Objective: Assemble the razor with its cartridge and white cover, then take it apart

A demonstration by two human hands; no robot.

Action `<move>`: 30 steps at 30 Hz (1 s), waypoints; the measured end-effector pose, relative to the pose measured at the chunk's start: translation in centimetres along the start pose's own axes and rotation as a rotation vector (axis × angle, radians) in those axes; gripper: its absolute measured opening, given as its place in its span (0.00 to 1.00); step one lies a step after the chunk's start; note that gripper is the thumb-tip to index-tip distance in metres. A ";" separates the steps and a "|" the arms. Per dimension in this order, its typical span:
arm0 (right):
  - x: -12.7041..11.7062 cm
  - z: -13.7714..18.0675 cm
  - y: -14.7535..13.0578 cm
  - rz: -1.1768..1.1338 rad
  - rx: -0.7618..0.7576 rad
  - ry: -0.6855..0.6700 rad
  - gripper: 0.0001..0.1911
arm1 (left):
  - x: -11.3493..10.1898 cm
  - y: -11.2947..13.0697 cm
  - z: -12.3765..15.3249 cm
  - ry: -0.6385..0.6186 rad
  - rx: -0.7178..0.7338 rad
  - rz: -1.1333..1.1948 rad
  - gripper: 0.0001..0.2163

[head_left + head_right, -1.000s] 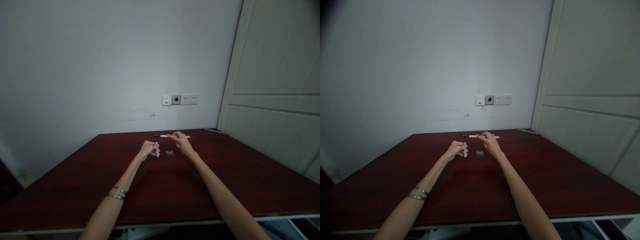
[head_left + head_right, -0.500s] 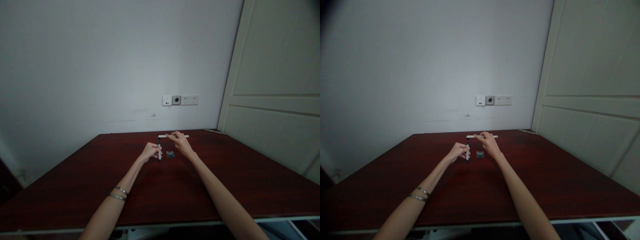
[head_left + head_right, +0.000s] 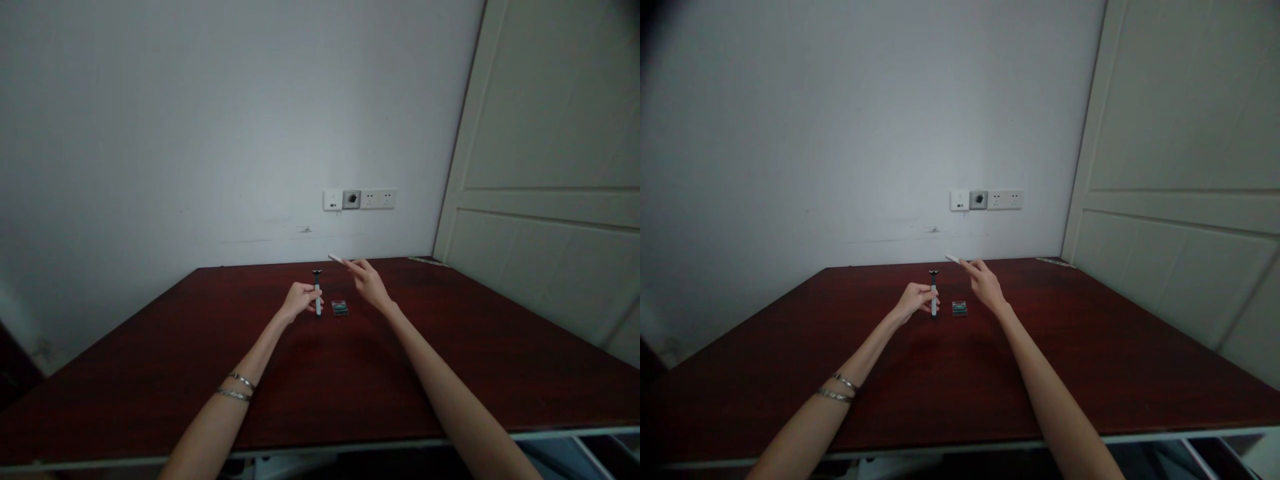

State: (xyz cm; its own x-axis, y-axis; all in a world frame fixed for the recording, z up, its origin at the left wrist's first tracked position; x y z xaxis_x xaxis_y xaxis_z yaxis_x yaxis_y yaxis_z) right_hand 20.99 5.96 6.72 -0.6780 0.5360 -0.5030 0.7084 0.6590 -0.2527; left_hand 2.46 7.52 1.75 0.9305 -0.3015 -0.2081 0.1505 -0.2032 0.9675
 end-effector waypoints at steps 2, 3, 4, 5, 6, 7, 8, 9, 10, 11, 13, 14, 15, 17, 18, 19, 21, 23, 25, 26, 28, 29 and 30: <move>0.0 -0.5 -0.2 -0.135 0.059 0.050 0.21 | -0.1 -0.2 -0.2 0.008 0.008 -0.024 0.12; 0.1 -0.8 -0.5 -0.200 0.094 0.074 0.21 | -0.1 -0.3 -0.3 0.014 0.015 -0.034 0.11; 0.2 -1.1 -0.7 -0.267 0.142 0.094 0.21 | -0.2 -0.4 -0.4 0.020 0.022 -0.039 0.11; 0.3 -1.2 -0.9 -0.338 0.204 0.106 0.21 | -0.3 -0.5 -0.5 0.026 0.029 -0.040 0.11; 0.5 -1.3 -1.1 -0.415 0.282 0.108 0.21 | -0.3 -0.6 -0.6 0.031 0.036 -0.038 0.10; 0.8 -1.1 -1.4 -0.505 0.370 0.102 0.21 | -0.4 -0.7 -0.7 0.034 0.042 -0.036 0.10; 1.1 -0.8 -1.7 -0.604 0.466 0.088 0.21 | -0.4 -0.7 -0.7 0.037 0.048 -0.035 0.09; 1.5 -0.3 -2.1 -0.712 0.562 0.074 0.21 | -0.4 -0.8 -0.8 0.039 0.055 -0.036 0.09; 1.8 0.3 -2.5 -0.828 0.646 0.065 0.21 | -0.4 -0.8 -0.9 0.039 0.063 -0.038 0.08; 2.1 0.8 -3.1 -0.938 0.712 0.060 0.20 | -0.4 -0.8 -0.9 0.037 0.074 -0.041 0.08; 2.7 1.7 -4.3 -1.109 0.794 0.023 0.19 | -0.3 -0.7 -1.1 0.022 0.103 -0.050 0.09; 3.0 1.9 -4.9 -1.168 0.811 -0.006 0.18 | -0.3 -0.7 -1.1 0.012 0.118 -0.056 0.09; 3.2 2.1 -5.4 -1.211 0.819 -0.038 0.17 | -0.2 -0.6 -1.1 0.002 0.133 -0.062 0.10; 3.8 2.2 -6.3 -1.258 0.816 -0.089 0.17 | -0.1 -0.5 -1.2 -0.013 0.164 -0.074 0.11; 4.2 2.4 -6.7 -1.269 0.815 -0.112 0.18 | -0.1 -0.4 -1.1 -0.019 0.180 -0.081 0.11; 4.7 2.7 -6.9 -1.272 0.819 -0.137 0.19 | -0.1 -0.3 -1.1 -0.022 0.196 -0.092 0.12; 5.7 3.6 -7.4 -1.247 0.840 -0.177 0.20 | 0.0 0.2 -0.9 -0.019 0.231 -0.118 0.12; 6.5 4.7 -7.6 -1.216 0.864 -0.185 0.21 | -0.1 0.7 -0.6 0.008 0.250 -0.143 0.12; 6.9 5.6 -7.9 -1.216 0.879 -0.165 0.20 | -0.2 1.0 -0.4 0.039 0.244 -0.142 0.11; 6.8 5.8 -8.0 -1.232 0.879 -0.151 0.20 | -0.2 1.1 -0.4 0.045 0.229 -0.129 0.11; 6.5 5.6 -8.1 -1.264 0.862 -0.119 0.19 | 0.0 1.1 -0.2 0.034 0.196 -0.109 0.12; 6.3 5.2 -8.1 -1.273 0.850 -0.107 0.19 | 0.1 1.1 -0.2 0.023 0.189 -0.111 0.13; 6.1 4.9 -8.0 -1.278 0.843 -0.100 0.19 | 0.2 1.1 -0.2 0.013 0.191 -0.121 0.14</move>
State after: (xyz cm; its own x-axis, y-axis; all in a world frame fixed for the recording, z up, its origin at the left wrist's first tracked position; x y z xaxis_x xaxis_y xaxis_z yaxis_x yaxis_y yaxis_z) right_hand 12.10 1.37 1.59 -0.9099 -0.1974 0.3649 -0.3943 0.1376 -0.9086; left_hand 2.87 7.44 2.79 0.9139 -0.2520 -0.3182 0.1967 -0.4107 0.8903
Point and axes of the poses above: each hand's wrist, its own z-axis away from the middle knuckle, its own x-axis out of the palm, y = z × x, the point moved 7 cm from there along -z, towards the middle knuckle, and after that the axes turned 2 degrees about x, right-handed, at the moved point
